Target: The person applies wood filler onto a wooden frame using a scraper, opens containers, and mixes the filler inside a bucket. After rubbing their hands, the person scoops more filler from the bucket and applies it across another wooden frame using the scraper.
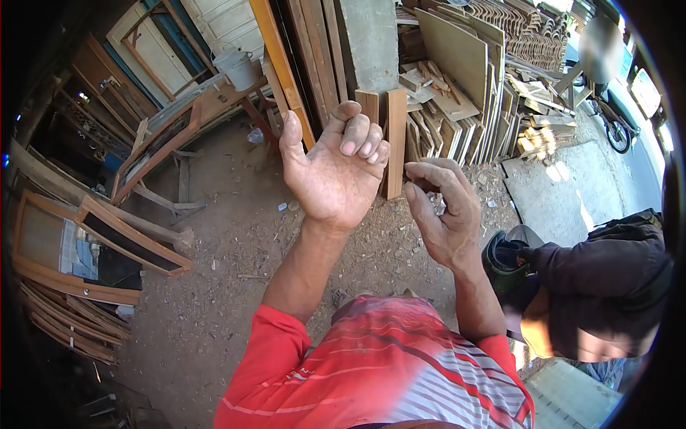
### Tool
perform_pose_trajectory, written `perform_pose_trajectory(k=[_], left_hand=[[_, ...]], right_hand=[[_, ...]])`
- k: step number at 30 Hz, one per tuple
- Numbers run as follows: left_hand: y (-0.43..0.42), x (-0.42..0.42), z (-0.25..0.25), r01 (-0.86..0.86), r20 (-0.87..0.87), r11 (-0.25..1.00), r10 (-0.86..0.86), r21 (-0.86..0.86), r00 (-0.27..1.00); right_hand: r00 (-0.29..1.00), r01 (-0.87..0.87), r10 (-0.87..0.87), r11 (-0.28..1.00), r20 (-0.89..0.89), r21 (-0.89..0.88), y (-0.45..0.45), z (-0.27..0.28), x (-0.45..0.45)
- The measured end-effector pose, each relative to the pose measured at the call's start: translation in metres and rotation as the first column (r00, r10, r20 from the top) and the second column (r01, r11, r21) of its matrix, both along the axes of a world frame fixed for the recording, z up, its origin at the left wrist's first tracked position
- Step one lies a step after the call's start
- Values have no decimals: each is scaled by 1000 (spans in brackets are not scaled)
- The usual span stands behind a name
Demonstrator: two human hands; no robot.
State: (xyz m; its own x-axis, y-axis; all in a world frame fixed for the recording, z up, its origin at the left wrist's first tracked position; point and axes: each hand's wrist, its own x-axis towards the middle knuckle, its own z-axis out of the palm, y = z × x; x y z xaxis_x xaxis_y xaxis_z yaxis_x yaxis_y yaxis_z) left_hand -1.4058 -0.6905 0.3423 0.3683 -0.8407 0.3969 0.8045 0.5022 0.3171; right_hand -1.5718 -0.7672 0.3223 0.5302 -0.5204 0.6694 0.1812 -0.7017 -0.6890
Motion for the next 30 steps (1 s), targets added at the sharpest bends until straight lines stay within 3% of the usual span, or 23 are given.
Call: perform_pose_trajectory(k=[2,5,7,10,17,23,30], left_hand=[[-2,-6,1,-16,11,1000,16,7,1000],[5,-22,-9,-136,191,984,113,114,975],[10,-38,-14,-246,263,959,202,145,943],[17,-38,-26,-252,309,957,198,145,930],[16,-42,-48,-253,273,952,201,171,941],[14,-49,-58,-327,367,931,251,161,896],[13,-52,-69,-279,290,930,205,241,935]], right_hand=[[998,27,-20,991,54,-133,-1,14,6],[988,68,-23,953,153,-296,5,22,9],[989,36,8,953,145,-302,6,9,13],[993,21,5,977,119,-214,11,4,8],[1000,13,-9,972,20,-234,5,-10,-1],[999,24,-30,973,-23,-229,1,-14,-10],[998,21,-31,980,-52,-196,-6,-25,-15]])
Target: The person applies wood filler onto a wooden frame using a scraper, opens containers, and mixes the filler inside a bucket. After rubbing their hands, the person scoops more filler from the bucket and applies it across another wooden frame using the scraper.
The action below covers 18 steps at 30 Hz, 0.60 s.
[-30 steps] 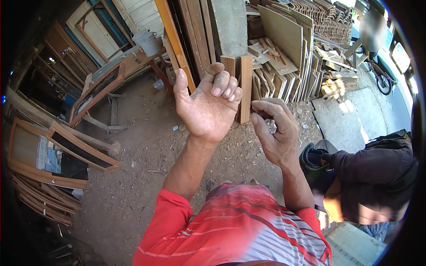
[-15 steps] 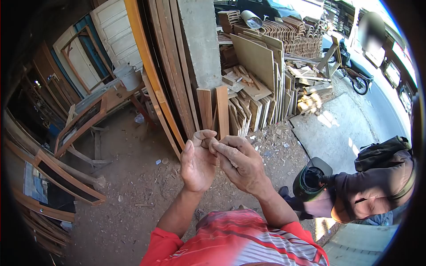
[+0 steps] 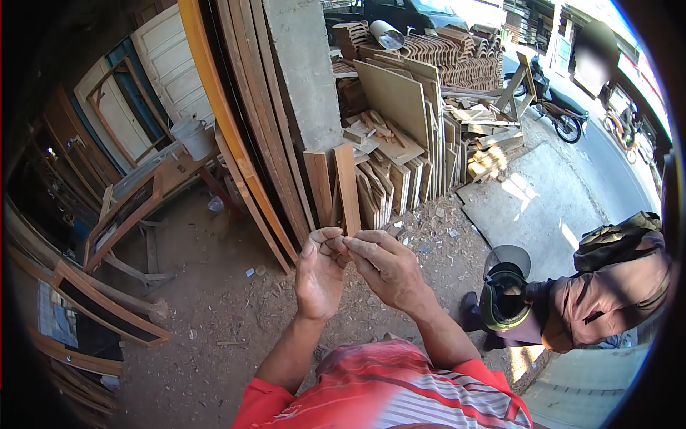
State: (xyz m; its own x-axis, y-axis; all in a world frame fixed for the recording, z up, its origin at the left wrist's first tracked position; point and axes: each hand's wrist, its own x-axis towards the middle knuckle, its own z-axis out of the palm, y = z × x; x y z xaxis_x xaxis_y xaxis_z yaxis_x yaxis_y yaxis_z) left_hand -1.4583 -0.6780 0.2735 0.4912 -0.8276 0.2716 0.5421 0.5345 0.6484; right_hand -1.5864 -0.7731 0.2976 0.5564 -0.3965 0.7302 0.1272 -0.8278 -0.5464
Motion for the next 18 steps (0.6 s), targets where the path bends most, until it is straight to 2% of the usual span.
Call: perform_pose_trajectory(k=[9,14,18], left_hand=[[4,1,-11,28,21,999,-28,32,999],[3,-6,-13,-53,57,996,49,70,997],[5,-12,-9,-183,284,974,139,135,949]], right_hand=[[997,-64,68,994,-41,92,-2,-5,-6],[998,-53,57,993,-37,106,-4,-8,-7],[999,-6,10,993,-36,117,-4,-14,-7]])
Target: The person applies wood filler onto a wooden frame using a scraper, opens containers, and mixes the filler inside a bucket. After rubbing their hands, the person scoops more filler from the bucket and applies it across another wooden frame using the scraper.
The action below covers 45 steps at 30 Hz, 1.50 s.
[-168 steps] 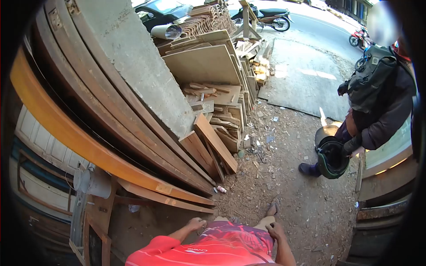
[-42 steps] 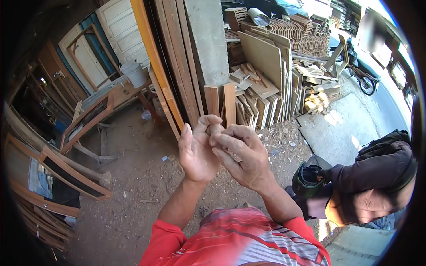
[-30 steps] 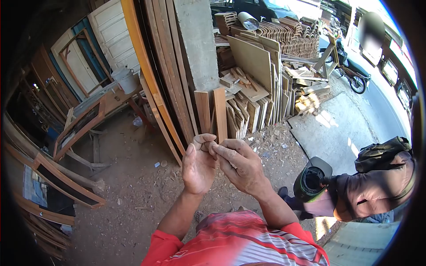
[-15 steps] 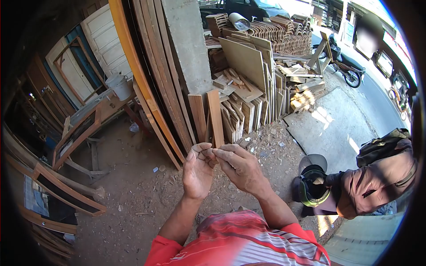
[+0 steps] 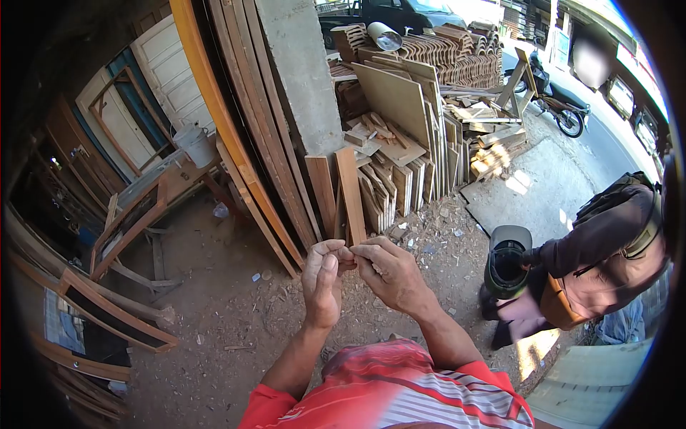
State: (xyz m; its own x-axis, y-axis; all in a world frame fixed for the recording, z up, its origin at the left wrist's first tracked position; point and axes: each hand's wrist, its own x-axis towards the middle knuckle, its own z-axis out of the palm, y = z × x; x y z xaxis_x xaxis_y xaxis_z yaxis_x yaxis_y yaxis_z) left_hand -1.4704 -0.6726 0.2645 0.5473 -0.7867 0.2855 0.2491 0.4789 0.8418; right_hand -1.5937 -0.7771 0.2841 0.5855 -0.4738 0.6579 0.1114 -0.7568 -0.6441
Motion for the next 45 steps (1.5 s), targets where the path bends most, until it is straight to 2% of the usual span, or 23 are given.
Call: perform_pose_trajectory(k=[2,5,11,13,17,20,23,29,35,37,41,45], left_hand=[[1,-2,0,-76,158,996,67,50,985],[3,-4,-1,-111,248,992,92,61,964],[5,-6,-5,-109,229,992,92,67,969],[7,-9,-2,-178,279,981,149,80,949],[1,-12,-15,-153,272,985,126,80,954],[-5,-15,-19,-135,297,989,109,68,949],[-5,-19,-14,-82,285,992,53,92,957],[-1,-19,-20,-32,258,993,1,116,966],[12,-12,-28,-77,320,990,36,115,947],[15,-8,-32,-128,343,983,76,132,936],[15,-10,-40,-149,441,978,70,146,895],[11,-16,-41,-111,437,981,32,157,899]], right_hand=[[1000,2,-2,1000,-23,25,-1,-3,-2],[999,-20,22,999,-37,50,-3,-5,-3],[997,-52,57,993,-43,104,-3,-12,-4],[995,-93,96,987,-19,132,-2,-16,-2],[996,-84,89,985,-24,148,-5,-21,-15],[992,-107,119,966,-37,237,-7,-22,-24],[997,-63,73,961,-28,269,-4,-27,-25],[997,-53,69,959,-47,280,-9,-37,-22],[993,-50,70,978,-92,203,3,-41,-13],[994,0,19,987,-111,162,5,-41,-12],[998,-1,15,979,-66,205,5,-62,-8],[997,52,-38,969,-62,242,7,-65,-13]])
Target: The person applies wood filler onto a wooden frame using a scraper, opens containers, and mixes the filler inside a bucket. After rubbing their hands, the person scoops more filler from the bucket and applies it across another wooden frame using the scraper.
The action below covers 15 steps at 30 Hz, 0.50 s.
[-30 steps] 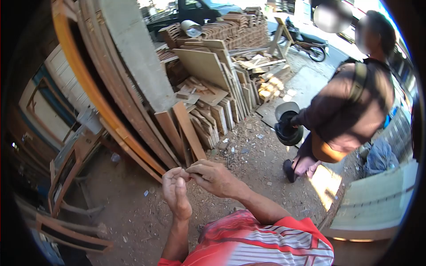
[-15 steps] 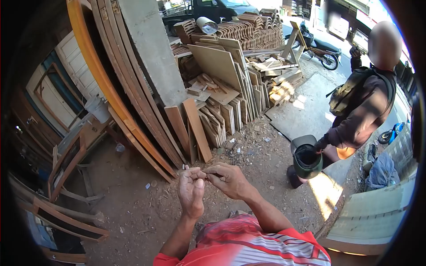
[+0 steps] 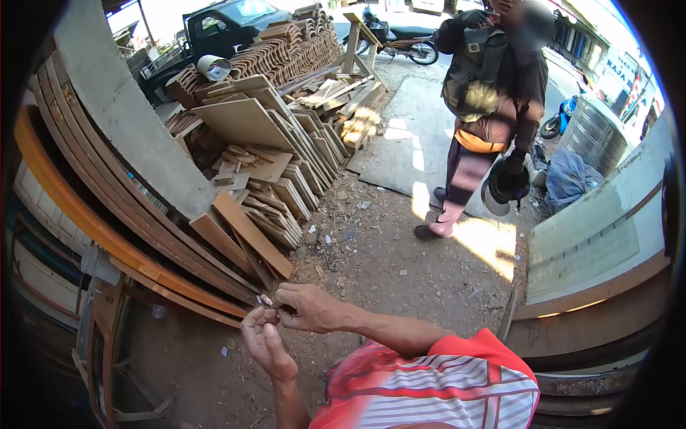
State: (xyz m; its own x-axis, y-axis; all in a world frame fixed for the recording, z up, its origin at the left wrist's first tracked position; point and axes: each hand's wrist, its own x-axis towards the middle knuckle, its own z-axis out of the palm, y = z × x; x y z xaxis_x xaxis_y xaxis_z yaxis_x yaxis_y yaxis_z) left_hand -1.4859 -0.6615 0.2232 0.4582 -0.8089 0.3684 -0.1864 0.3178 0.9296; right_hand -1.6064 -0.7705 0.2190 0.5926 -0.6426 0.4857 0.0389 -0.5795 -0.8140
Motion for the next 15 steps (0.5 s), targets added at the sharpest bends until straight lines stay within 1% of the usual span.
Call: perform_pose_trajectory(k=[1,4,8,9,11,12,13,14,15], left_hand=[[-1,-3,0,1,0,1000,-1,1,1000],[-5,-7,-3,5,-10,1000,-5,-7,1000],[-7,-1,-7,8,-47,1000,-7,6,999],[-6,-1,-7,6,-58,1000,-5,20,998],[3,1,-8,55,-69,996,-50,70,996],[-3,1,-7,65,-73,996,-60,59,995],[-13,2,-8,91,-68,995,-88,46,994],[-12,5,-11,116,-60,991,-112,62,992],[-1,6,-15,146,-55,982,-140,117,989]], right_hand=[[1000,19,-19,1000,-8,10,0,0,-2],[988,148,-148,989,-49,-1,-6,2,-15],[965,263,-263,964,2,-34,-23,-9,-31],[965,261,-261,965,-28,-5,-22,-9,-34],[967,245,-241,969,-85,45,-21,-5,-40],[974,222,-220,974,-50,37,-20,-11,-40],[976,207,-207,978,-72,-3,-29,-8,-41],[977,191,-192,981,-95,-14,-28,-9,-40],[976,181,-179,983,-122,12,-17,-15,-39]])
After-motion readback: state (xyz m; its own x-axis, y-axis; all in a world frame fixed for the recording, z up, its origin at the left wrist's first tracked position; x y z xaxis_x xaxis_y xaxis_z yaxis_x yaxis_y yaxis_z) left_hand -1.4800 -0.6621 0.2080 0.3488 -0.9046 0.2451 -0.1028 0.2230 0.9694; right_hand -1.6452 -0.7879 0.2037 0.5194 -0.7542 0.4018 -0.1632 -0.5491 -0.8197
